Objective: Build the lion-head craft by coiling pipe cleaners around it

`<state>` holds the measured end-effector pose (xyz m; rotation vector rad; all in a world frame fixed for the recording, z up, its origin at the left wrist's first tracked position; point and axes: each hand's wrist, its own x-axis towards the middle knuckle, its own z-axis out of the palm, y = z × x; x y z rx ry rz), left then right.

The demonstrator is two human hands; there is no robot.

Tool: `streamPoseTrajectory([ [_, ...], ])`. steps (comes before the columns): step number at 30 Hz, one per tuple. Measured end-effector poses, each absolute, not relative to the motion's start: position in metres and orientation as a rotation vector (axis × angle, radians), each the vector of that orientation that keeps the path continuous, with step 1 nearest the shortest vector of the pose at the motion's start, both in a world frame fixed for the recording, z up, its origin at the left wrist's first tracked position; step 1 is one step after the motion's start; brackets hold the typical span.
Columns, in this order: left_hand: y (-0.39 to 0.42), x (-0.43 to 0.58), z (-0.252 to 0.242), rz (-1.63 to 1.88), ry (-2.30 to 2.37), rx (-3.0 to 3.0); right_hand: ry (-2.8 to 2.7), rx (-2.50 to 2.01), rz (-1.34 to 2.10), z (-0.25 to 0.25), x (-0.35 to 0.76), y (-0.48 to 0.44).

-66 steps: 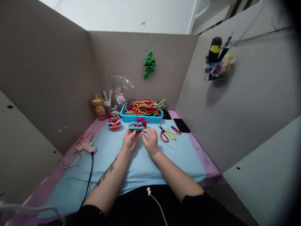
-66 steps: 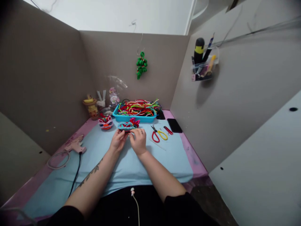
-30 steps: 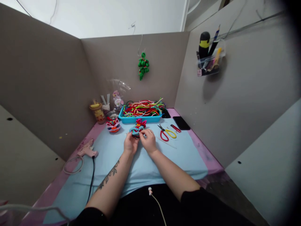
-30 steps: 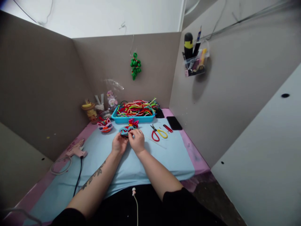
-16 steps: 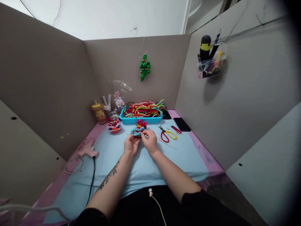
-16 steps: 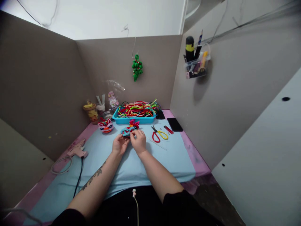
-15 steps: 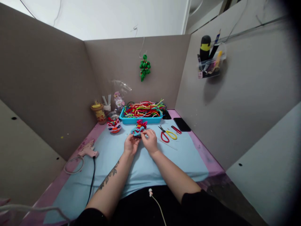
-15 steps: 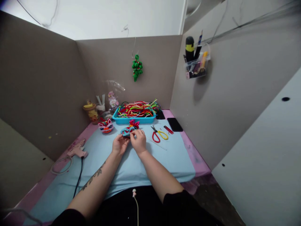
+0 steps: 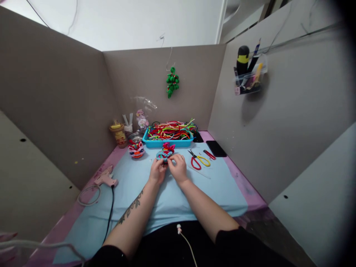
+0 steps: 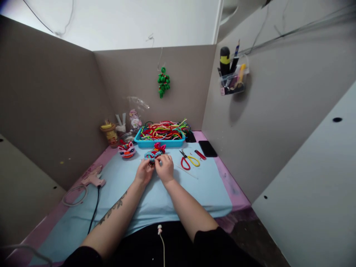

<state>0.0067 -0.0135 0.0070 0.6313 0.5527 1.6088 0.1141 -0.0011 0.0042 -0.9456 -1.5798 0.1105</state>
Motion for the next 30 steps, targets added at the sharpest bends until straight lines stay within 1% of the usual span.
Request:
streamPoseTrajectory([
  [5, -0.016, 0.012, 0.007, 1.650, 0.610, 0.717, -1.568, -0.969, 0.100, 0.002, 0.112, -0.002],
  [17, -0.016, 0.010, 0.006, 1.660, 0.657, 0.706, -1.569, -0.955, 0.036, -0.007, 0.113, 0.003],
  [30, -0.017, 0.014, 0.009, 1.672, 0.647, 0.746, -1.552, -0.977, 0.071, -0.005, 0.114, 0.002],
])
